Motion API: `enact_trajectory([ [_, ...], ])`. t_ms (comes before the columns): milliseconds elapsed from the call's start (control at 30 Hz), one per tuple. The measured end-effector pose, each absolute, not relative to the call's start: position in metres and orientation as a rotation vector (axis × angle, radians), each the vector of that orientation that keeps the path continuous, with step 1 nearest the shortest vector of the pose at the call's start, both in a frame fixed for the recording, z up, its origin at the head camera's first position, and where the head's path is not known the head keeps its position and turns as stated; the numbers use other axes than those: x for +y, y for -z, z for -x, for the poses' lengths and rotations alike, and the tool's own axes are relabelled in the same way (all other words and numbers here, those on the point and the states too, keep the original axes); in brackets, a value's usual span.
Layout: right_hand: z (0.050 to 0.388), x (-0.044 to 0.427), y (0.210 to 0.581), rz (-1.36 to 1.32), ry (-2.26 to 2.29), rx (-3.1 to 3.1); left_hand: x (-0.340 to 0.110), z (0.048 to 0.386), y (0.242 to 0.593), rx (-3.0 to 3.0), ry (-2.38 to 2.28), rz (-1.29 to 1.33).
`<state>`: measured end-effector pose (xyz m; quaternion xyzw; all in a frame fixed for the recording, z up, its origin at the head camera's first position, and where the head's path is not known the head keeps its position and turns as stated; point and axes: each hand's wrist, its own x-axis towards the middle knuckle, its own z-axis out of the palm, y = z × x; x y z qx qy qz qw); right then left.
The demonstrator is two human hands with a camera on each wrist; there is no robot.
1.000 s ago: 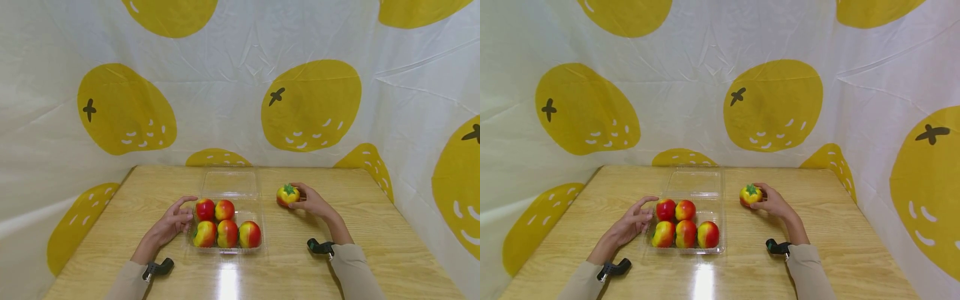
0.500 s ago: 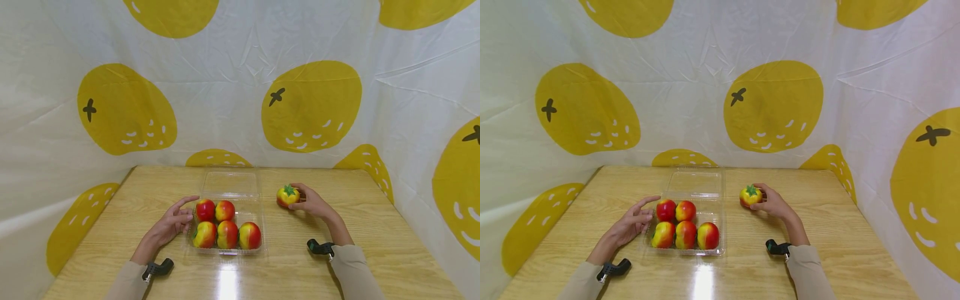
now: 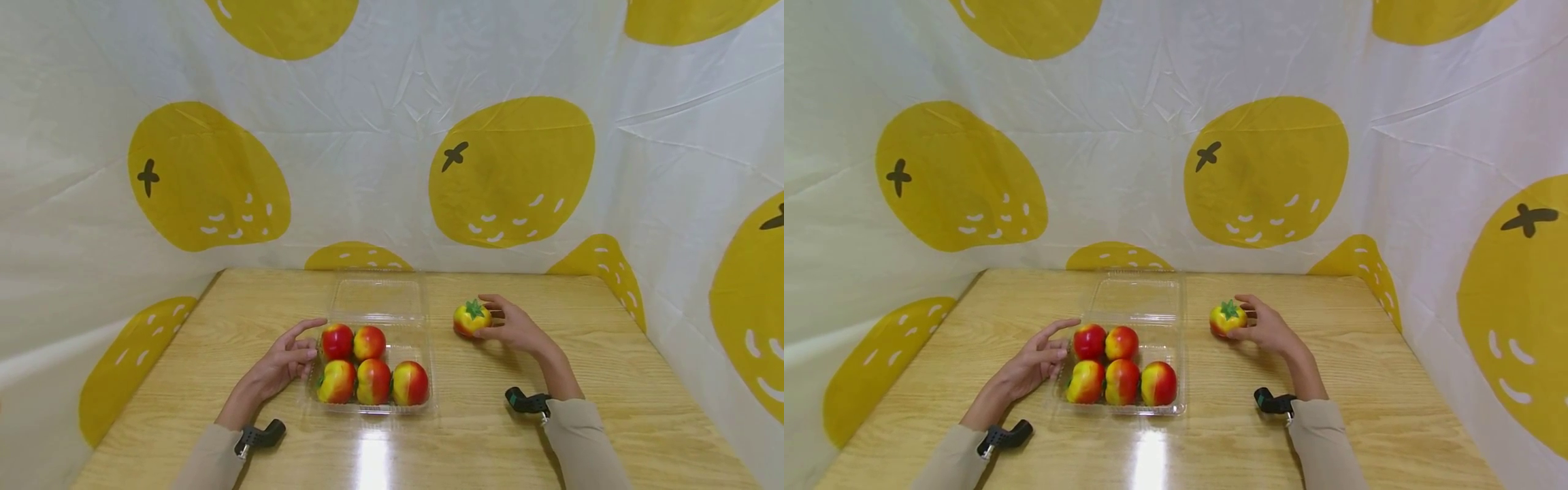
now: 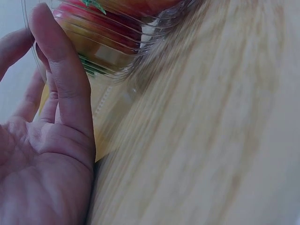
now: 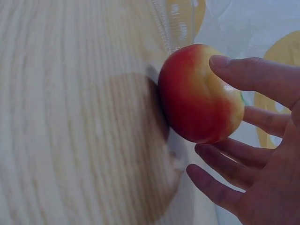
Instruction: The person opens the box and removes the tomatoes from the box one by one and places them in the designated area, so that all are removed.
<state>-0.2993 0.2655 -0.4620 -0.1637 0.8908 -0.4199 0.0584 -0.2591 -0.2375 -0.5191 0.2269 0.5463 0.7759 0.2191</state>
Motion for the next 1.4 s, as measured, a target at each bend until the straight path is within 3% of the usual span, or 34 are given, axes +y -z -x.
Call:
enact_trajectory([
  [433, 0.287, 0.262, 0.427, 0.594, 1.245, 2.816, -0.236, 0.261, 0.515, 1.551, -2.143, -0.602],
  [967, 0.257, 0.225, 0.389, 0.815, 1.307, 2.843, -0.240, 0.259, 0.516, 1.554, -2.146, -0.576],
  [1400, 0.238, 0.194, 0.387, 0.975, 1.200, 2.836, -0.237, 0.259, 0.516, 1.557, -2.147, -0.563],
])
